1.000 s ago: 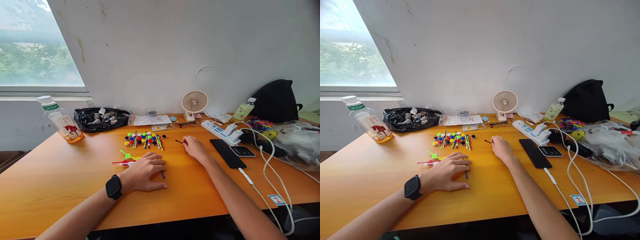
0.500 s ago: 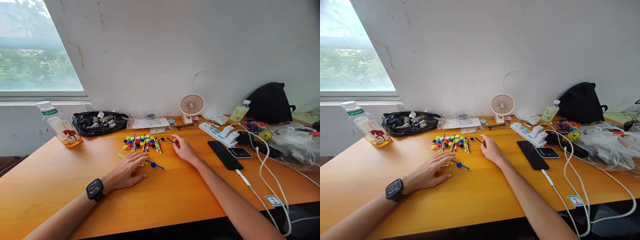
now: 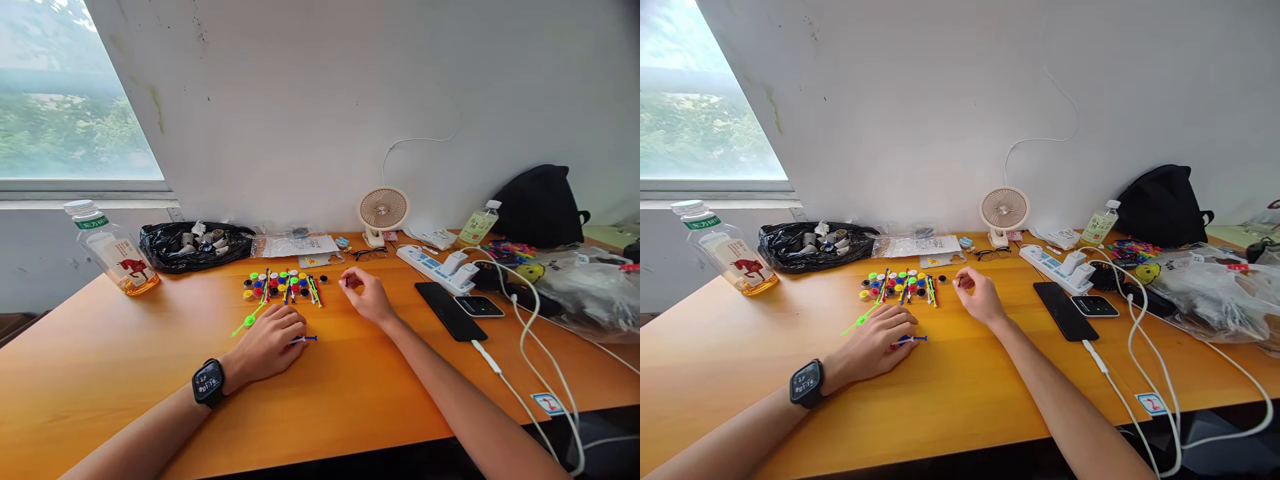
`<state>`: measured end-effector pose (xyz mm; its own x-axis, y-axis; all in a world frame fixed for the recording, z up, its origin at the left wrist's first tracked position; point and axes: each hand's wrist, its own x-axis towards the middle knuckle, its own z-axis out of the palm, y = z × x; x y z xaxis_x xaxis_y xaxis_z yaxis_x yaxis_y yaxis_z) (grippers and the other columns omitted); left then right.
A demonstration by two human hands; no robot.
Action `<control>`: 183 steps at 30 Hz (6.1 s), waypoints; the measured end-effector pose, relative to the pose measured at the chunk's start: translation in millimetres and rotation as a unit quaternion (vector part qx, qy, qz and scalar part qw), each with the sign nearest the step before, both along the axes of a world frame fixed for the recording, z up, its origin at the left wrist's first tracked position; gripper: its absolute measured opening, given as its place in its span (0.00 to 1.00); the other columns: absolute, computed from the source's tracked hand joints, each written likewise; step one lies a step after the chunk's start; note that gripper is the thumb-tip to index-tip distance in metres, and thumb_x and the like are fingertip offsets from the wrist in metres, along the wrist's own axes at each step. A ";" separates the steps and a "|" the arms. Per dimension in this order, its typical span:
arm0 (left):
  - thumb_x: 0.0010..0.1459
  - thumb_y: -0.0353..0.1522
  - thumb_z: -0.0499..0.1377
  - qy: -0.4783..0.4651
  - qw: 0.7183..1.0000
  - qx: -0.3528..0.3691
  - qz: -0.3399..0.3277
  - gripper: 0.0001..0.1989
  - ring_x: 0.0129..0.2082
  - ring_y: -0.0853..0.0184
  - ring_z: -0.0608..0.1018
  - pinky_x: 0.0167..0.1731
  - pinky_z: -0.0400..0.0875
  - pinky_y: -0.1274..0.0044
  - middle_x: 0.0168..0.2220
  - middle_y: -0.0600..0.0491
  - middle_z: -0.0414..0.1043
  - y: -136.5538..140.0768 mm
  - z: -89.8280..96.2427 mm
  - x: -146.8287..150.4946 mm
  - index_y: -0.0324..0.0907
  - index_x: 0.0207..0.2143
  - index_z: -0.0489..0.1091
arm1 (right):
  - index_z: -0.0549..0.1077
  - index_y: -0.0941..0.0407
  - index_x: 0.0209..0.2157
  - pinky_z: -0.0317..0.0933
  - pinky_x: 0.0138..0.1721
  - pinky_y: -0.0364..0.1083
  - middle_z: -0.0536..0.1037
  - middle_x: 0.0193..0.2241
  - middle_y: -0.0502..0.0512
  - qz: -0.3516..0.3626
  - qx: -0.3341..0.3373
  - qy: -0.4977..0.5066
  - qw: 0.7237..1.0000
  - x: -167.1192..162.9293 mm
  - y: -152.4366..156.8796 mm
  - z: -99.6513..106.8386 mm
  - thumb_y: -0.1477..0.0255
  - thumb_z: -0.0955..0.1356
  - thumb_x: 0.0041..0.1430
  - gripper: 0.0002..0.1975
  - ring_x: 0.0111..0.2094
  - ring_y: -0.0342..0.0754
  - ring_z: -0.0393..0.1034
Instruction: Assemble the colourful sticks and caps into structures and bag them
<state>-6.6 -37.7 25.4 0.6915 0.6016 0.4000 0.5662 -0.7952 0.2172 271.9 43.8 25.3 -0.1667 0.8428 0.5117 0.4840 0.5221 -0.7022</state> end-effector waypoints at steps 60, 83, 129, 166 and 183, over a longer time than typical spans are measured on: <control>0.63 0.41 0.65 -0.243 0.928 -0.232 0.161 0.12 0.29 0.67 0.74 0.29 0.65 0.76 0.31 0.54 0.75 0.7 -19.4 31.3 0.43 0.41 0.72 | 0.72 0.56 0.34 0.51 0.31 0.44 0.65 0.25 0.46 0.221 -0.292 0.056 0.929 -0.4 -19.6 23.0 0.72 0.65 0.58 0.05 0.27 0.43 0.58; 0.62 0.40 0.67 -0.448 0.831 -0.324 0.058 0.16 0.48 0.59 0.82 0.52 0.77 0.68 0.49 0.46 0.81 7.2 -13.8 31.6 0.40 0.49 0.78 | 0.77 0.54 0.40 0.68 0.49 0.49 0.79 0.38 0.54 0.217 -0.156 0.126 0.955 -45.6 -48.5 8.6 0.62 0.73 0.65 0.10 0.42 0.49 0.74; 0.61 0.46 0.68 -0.535 0.784 -0.308 0.067 0.18 0.25 0.72 0.73 0.27 0.69 0.80 0.26 0.56 0.71 13.4 -3.9 25.8 0.39 0.37 0.73 | 0.76 0.52 0.49 0.64 0.46 0.50 0.77 0.35 0.54 0.218 -0.120 0.006 0.968 -32.5 -55.3 17.5 0.55 0.58 0.76 0.22 0.37 0.49 0.68; 0.70 0.45 0.57 0.083 0.978 0.039 0.187 0.27 0.71 0.44 0.57 0.64 0.63 0.49 0.69 0.48 0.62 -27.4 -5.1 -99.6 0.53 0.68 0.63 | 0.68 0.54 0.38 0.62 0.34 0.45 0.74 0.28 0.49 0.307 -0.318 0.121 0.889 -42.4 -51.6 10.6 0.63 0.68 0.65 0.09 0.30 0.46 0.69; 0.74 0.36 0.52 -0.012 0.990 -0.142 0.011 0.21 0.57 0.59 0.73 0.58 0.72 0.66 0.59 0.48 0.68 -22.2 1.3 -9.1 0.53 0.67 0.61 | 0.77 0.55 0.34 0.54 0.31 0.44 0.76 0.29 0.50 0.204 -0.089 -0.154 0.963 -35.3 -46.3 1.2 0.68 0.66 0.70 0.11 0.29 0.44 0.65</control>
<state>-15.7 -59.9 26.7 0.6696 0.7064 0.2295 0.5739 -0.6882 0.4439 236.6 -2.5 26.5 -0.6233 0.7447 0.2387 0.4642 0.5980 -0.6534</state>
